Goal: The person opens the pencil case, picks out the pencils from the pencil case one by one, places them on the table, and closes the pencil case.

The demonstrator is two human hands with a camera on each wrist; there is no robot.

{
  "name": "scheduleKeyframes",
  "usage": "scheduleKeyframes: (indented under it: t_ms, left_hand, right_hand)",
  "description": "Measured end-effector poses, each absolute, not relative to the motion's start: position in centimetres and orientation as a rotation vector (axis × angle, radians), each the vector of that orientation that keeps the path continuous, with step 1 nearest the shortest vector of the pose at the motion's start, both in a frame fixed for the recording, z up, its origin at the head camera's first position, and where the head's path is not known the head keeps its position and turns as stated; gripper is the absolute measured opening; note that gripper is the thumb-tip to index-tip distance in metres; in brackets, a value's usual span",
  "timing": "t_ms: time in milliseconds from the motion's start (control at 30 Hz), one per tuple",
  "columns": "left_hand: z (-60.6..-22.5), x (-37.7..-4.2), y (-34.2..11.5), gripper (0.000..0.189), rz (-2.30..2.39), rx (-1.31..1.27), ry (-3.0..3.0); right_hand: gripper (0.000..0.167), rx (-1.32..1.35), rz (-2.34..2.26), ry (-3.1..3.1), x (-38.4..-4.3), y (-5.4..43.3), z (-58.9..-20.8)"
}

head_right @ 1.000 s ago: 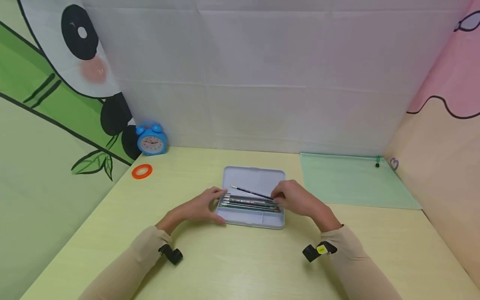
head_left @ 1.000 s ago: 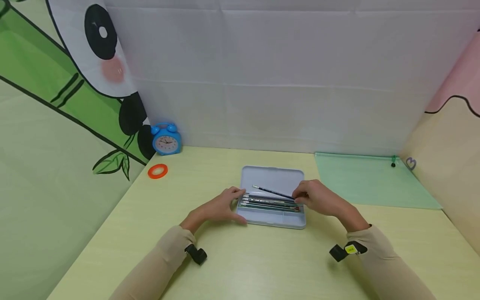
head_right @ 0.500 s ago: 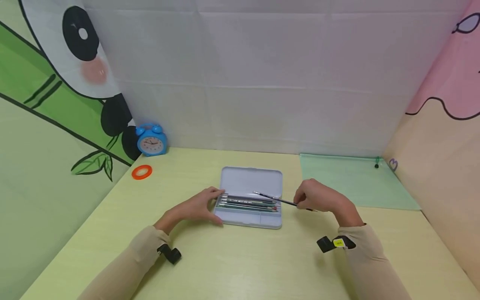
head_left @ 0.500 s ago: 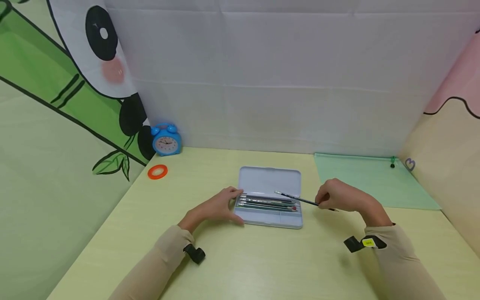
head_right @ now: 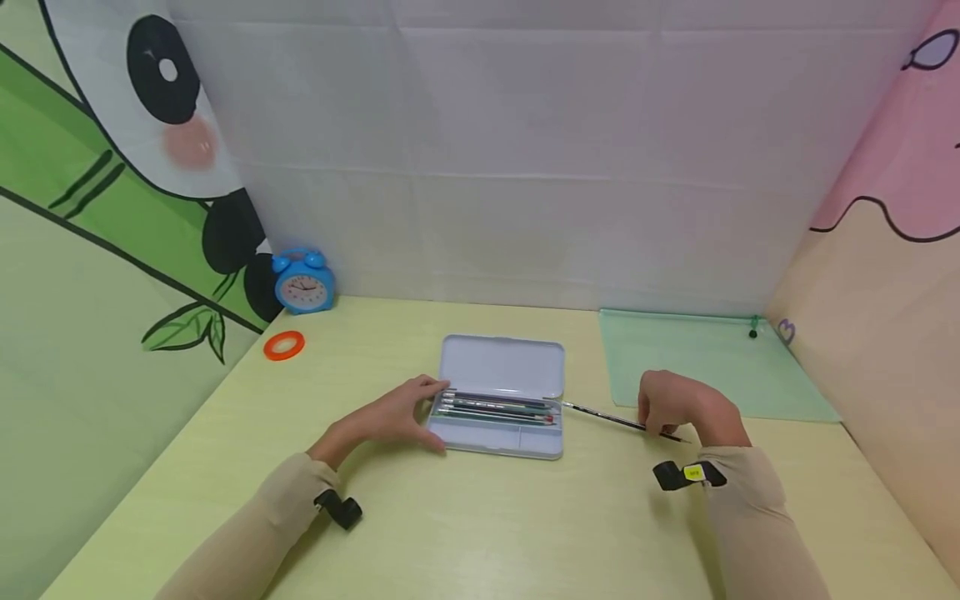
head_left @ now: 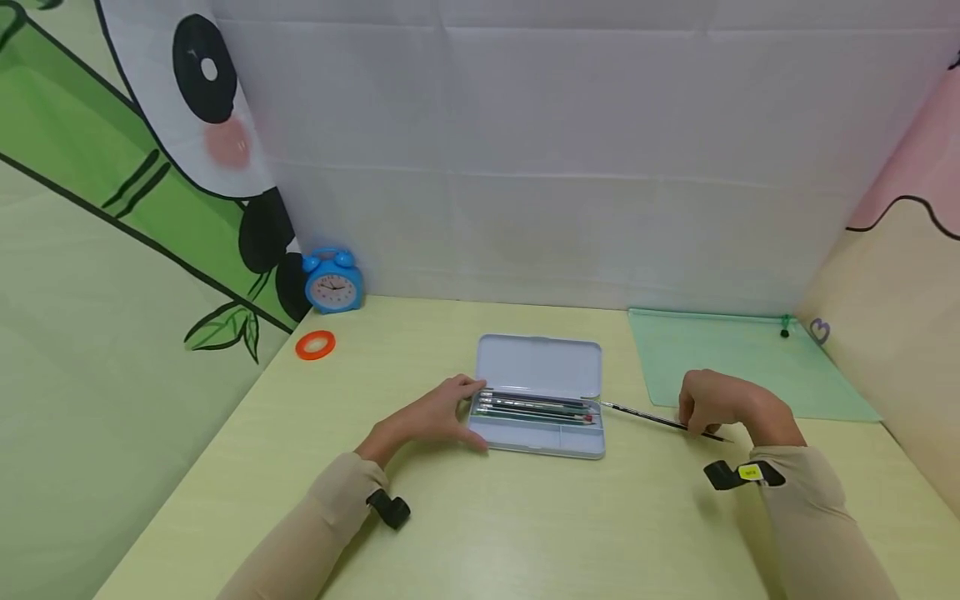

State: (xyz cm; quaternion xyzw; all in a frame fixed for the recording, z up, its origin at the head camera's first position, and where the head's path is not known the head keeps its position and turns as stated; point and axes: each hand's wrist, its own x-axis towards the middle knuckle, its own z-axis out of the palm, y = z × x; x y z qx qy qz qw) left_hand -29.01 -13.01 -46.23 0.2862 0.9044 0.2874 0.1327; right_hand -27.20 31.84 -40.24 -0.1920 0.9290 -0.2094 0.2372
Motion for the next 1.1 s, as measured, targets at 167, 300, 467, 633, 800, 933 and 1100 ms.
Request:
scheduleKeyframes:
  t_ms: [167,300,467,633,800,933,1100]
  left_hand:
    - [-46.4,-29.1,-13.0,0.111,0.828,0.835,2.63]
    - [-46.4,-29.0,-13.0,0.111,0.844,0.819,2.628]
    - [-46.3,-28.9,-13.0,0.111,0.848,0.805,2.623]
    - [-46.2,-28.9,-13.0,0.111,0.867,0.801,2.615]
    - [-46.2,-28.8,-13.0,0.111,0.868,0.793,2.616]
    - [-46.2,-28.7,-13.0,0.111,0.87,0.786,2.611]
    - [-46.2,-28.8,-13.0,0.112,0.876,0.788,2.612]
  right_hand:
    - [0.026,-0.441,-0.477,2.551,-27.7,32.8,-40.9]
    - [0.031,-0.444,-0.401,2.593,-28.0,33.1,-40.9]
    - [0.033,-0.46,-0.357,2.632,-28.3,32.9,-41.1]
    - [0.032,-0.465,-0.351,2.669,-28.4,32.5,-41.6]
    - [0.031,-0.467,-0.335,2.682,-28.4,32.4,-41.8]
    - [0.03,-0.455,-0.325,2.672,-28.4,32.5,-42.0]
    - [0.029,-0.457,-0.316,2.671,-28.4,32.5,-41.8]
